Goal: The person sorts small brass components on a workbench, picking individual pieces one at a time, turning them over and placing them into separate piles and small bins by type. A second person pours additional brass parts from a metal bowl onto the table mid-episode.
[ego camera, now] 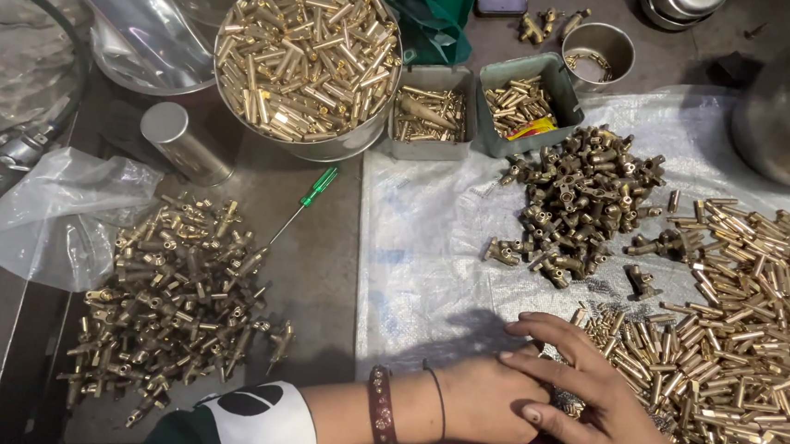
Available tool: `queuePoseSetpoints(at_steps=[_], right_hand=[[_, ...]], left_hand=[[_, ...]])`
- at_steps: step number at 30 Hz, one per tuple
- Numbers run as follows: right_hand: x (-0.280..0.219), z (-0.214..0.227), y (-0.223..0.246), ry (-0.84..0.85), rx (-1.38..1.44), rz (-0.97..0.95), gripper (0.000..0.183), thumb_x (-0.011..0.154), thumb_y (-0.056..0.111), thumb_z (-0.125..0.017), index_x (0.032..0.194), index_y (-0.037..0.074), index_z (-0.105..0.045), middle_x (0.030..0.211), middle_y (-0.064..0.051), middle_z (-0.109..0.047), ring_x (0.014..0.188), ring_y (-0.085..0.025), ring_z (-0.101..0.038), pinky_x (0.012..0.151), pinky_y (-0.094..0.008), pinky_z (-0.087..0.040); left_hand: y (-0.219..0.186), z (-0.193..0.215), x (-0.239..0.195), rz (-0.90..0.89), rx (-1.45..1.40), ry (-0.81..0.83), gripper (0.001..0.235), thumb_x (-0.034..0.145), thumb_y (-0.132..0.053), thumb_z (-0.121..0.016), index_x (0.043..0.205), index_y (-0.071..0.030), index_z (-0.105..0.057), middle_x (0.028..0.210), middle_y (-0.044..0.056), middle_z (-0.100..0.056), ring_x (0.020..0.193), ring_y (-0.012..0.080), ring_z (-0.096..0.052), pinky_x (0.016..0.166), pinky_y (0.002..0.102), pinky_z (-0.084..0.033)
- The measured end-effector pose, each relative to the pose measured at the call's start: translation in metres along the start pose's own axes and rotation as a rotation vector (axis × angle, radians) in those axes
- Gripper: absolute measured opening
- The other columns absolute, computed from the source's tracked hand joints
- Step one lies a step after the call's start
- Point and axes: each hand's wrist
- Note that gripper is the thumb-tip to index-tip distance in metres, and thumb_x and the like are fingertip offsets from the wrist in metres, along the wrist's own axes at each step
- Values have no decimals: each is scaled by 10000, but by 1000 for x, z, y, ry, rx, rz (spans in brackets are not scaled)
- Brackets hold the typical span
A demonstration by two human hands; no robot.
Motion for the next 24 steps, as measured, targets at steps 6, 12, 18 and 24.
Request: queuePoseSetpoints(at_steps=[6, 12, 18, 24], right_hand=[[4, 0, 11, 17, -24, 29, 466, 855, 278, -745, 1290, 112, -708, 1479, -148, -553, 1423, -366, -477, 1153, -504, -360], [5, 1, 15, 90, -49, 65, 474, 855, 302, -768, 1304, 157, -727, 1490, -158, -532, 1436, -385, -439, 1158, -525, -344], [5, -1, -3, 40, -126, 73, 485, 860, 346, -727, 1303, 151, -705, 1496, -140, -512, 1451, -390, -405, 1164, -519, -330], [-16, 30, -87, -300, -506, -322, 408, 850, 307, -702, 1222, 140, -711, 1476, -116, -539, 1329, -344, -508, 1083, -462, -432]], left_hand=[[5, -3, 1, -85, -2, -86, 252, 845, -252, -584, 774, -61, -733, 851, 133, -717, 945, 354, -638, 737, 446, -561], [16, -14, 0, -252, 108, -115, 283, 876, -308, -570, 788, -108, -749, 848, 102, -692, 898, 286, -655, 841, 417, -519], [12, -16, -2, -68, -204, 39, 231, 875, -270, -623, 825, -58, -698, 813, 111, -676, 805, 283, -681, 763, 398, -551], [-7, 15, -8, -376, 443, -313, 168, 838, -161, -619, 740, -41, -683, 798, 81, -677, 971, 295, -694, 889, 417, -547]])
Point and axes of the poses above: each hand's wrist, its own x-axis towards the middle knuckle, its own z-axis out of the back of the hand, y = z × x
